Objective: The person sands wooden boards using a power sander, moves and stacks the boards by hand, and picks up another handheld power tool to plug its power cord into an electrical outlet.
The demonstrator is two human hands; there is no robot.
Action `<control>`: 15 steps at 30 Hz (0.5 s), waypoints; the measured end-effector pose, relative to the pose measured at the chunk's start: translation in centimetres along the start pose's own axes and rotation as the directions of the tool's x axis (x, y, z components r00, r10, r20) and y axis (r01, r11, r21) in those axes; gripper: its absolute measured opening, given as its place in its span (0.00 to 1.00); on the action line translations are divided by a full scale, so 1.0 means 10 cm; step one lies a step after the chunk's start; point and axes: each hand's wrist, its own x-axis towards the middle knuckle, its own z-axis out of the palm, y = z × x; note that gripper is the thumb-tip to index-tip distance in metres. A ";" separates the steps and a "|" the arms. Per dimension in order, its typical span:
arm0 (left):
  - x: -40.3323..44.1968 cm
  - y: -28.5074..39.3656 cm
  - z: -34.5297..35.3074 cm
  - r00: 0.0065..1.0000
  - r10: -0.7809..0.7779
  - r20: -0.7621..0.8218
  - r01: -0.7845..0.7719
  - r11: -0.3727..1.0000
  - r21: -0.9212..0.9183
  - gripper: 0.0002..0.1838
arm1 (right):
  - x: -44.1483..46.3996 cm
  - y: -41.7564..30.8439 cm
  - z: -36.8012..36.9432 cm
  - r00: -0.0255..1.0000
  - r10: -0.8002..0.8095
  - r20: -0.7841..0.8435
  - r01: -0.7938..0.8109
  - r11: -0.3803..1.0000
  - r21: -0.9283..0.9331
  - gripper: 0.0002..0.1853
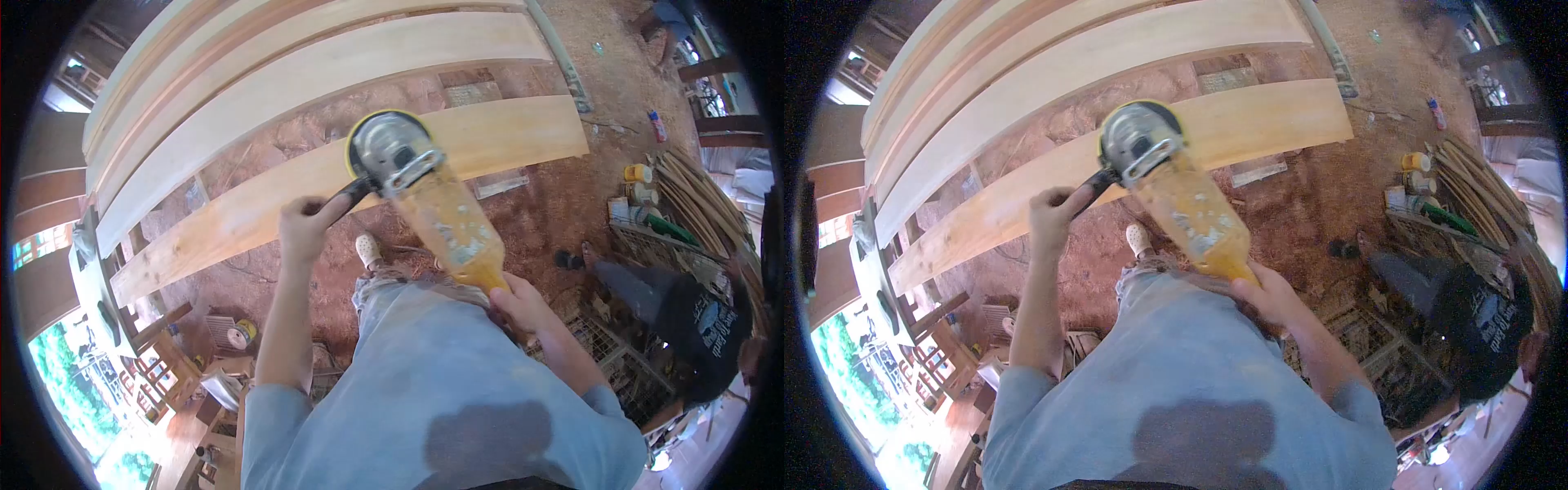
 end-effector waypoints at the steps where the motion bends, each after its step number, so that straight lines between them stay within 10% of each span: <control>1: 0.05 0.14 0.15 0.999 -0.028 0.034 0.027 0.999 0.022 0.23 | -0.09 0.03 -0.07 0.997 0.037 -0.061 -0.031 0.995 0.090 0.27; 15: 0.73 0.96 1.34 0.971 0.182 0.153 -0.191 0.981 0.046 0.28 | -0.29 0.08 -0.69 0.961 0.112 -0.253 0.000 0.914 0.407 0.17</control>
